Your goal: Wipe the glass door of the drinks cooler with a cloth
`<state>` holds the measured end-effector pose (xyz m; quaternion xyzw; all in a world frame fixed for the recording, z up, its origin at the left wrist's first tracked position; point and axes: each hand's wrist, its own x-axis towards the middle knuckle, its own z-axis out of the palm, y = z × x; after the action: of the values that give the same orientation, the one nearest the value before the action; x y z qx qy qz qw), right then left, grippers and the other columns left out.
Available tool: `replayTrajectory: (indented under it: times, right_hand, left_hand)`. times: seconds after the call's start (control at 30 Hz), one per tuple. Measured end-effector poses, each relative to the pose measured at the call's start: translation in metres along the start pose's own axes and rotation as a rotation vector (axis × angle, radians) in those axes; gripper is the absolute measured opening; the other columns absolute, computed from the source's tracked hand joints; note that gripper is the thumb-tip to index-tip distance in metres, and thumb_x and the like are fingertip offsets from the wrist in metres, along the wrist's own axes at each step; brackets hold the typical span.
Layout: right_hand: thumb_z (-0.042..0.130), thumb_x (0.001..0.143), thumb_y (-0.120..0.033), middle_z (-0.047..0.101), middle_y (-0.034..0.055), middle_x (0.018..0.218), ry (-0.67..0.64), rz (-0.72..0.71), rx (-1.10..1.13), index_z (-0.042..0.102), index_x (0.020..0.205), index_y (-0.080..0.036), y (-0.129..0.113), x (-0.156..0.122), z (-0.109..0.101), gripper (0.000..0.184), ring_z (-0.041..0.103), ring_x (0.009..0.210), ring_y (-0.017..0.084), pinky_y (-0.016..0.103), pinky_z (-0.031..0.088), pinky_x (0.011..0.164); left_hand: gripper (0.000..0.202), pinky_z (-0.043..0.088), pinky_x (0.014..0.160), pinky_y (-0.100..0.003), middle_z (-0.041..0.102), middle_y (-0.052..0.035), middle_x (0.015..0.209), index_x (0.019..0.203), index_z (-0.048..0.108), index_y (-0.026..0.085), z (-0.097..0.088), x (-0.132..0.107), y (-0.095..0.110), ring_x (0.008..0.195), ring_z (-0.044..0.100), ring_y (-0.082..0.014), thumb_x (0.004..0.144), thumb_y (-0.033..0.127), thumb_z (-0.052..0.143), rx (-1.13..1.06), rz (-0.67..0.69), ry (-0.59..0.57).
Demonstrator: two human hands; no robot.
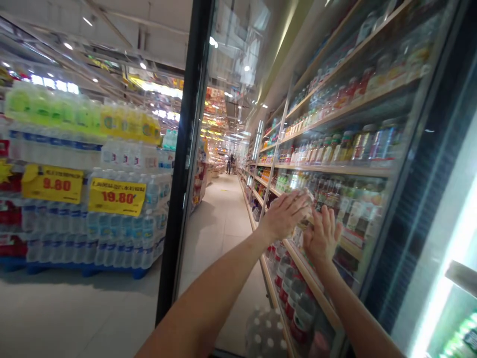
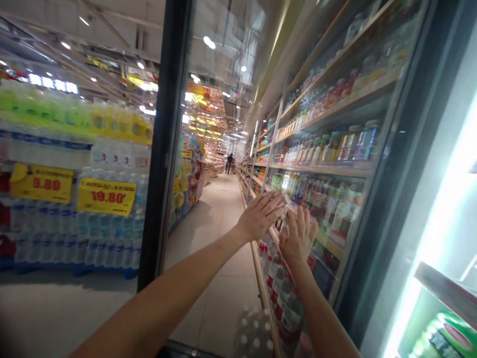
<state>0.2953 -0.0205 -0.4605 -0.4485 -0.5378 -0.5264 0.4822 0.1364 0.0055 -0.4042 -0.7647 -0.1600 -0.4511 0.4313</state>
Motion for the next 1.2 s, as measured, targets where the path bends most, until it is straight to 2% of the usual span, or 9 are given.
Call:
replayTrajectory:
  times: [0.23,0.3,0.37,0.53,0.67,0.8,1.0,1.1,1.2]
  right_hand:
    - [0.042,0.081,-0.024,0.041,0.0142,0.138,-0.015,0.016,0.01,0.039,0.132,-0.019,-0.002,-0.002,0.0,0.051,0.032,0.131,0.028,0.053,0.025,0.104]
    - [0.042,0.082,-0.024,0.041,0.0141,0.138,-0.019,0.026,0.007,0.037,0.133,-0.019,-0.003,-0.002,0.0,0.052,0.031,0.132,0.027,0.052,0.024,0.105]
    - [0.043,0.082,-0.023,0.04,0.014,0.139,-0.016,0.02,0.008,0.035,0.135,-0.019,-0.003,-0.002,0.001,0.054,0.03,0.132,0.027,0.052,0.023,0.105]
    - [0.042,0.083,-0.024,0.041,0.0148,0.138,0.007,-0.009,0.015,0.033,0.135,-0.019,0.0,-0.004,0.0,0.053,0.03,0.132,0.027,0.052,0.024,0.104]
    - [0.042,0.084,-0.021,0.037,0.0158,0.14,0.037,-0.016,0.103,0.03,0.136,-0.019,-0.012,0.009,-0.006,0.054,0.03,0.132,0.027,0.053,0.023,0.104]
    - [0.035,0.085,-0.017,0.034,0.0148,0.142,-0.04,-0.13,0.283,0.021,0.14,-0.019,-0.05,0.038,-0.005,0.057,0.031,0.132,0.021,0.046,0.026,0.105]
    - [0.043,0.084,-0.031,0.033,0.0116,0.143,-0.135,-0.012,0.171,0.04,0.131,-0.023,-0.107,0.067,0.014,0.048,0.024,0.132,0.028,0.054,0.019,0.105]
    - [0.045,0.084,-0.03,0.039,0.0079,0.14,-0.118,-0.118,0.117,0.044,0.128,-0.025,-0.088,0.067,0.016,0.045,0.027,0.131,0.025,0.051,0.018,0.106]
    - [0.044,0.083,-0.027,0.04,0.0065,0.138,-0.07,-0.027,-0.001,0.046,0.127,-0.029,-0.023,0.055,0.005,0.043,0.029,0.131,0.025,0.052,0.02,0.105]
  left_hand:
    - [0.037,0.023,0.107,-0.047,0.032,-0.0147,0.142,0.121,0.048,0.015,-0.057,-0.034,-0.111,0.135,0.019,-0.0251,0.084,0.021,0.042,0.162,-0.709,0.232]
    - [0.038,0.021,0.108,-0.048,0.03,-0.0165,0.143,0.121,0.046,0.013,-0.062,-0.031,-0.124,0.136,0.018,-0.0251,0.084,0.02,0.042,0.165,-0.82,0.304]
    - [0.038,0.019,0.109,-0.047,0.03,-0.015,0.143,0.121,0.046,0.014,-0.055,-0.021,-0.113,0.137,0.015,-0.0245,0.084,0.019,0.041,0.121,-0.753,0.286]
    - [0.034,0.022,0.109,-0.045,0.036,-0.0072,0.141,0.119,0.049,0.019,-0.015,0.006,-0.037,0.137,0.012,-0.0237,0.086,0.022,0.042,-0.005,-0.241,0.09]
    - [0.04,0.024,0.109,-0.04,0.037,-0.0051,0.141,0.126,0.044,0.019,-0.007,0.008,-0.005,0.137,0.011,-0.0212,0.086,0.025,0.042,-0.053,-0.117,0.03]
    - [0.054,0.023,0.109,-0.039,0.034,-0.0091,0.142,0.136,0.03,0.013,-0.025,-0.007,-0.021,0.137,0.012,-0.0206,0.085,0.028,0.04,-0.147,-0.144,-0.067]
    - [0.062,0.014,0.109,-0.049,0.027,-0.0167,0.144,0.138,0.025,0.014,-0.05,-0.065,-0.062,0.136,0.015,-0.0255,0.085,0.038,0.044,0.066,-0.387,-0.033]
    - [0.056,0.015,0.109,-0.048,0.032,-0.0159,0.142,0.137,0.03,0.015,-0.048,-0.08,-0.07,0.135,0.021,-0.025,0.086,0.035,0.044,0.159,-0.436,0.024]
    - [0.057,0.016,0.109,-0.048,0.033,-0.0158,0.141,0.136,0.03,0.014,-0.043,-0.08,-0.068,0.134,0.023,-0.0254,0.085,0.034,0.045,0.171,-0.426,0.035]
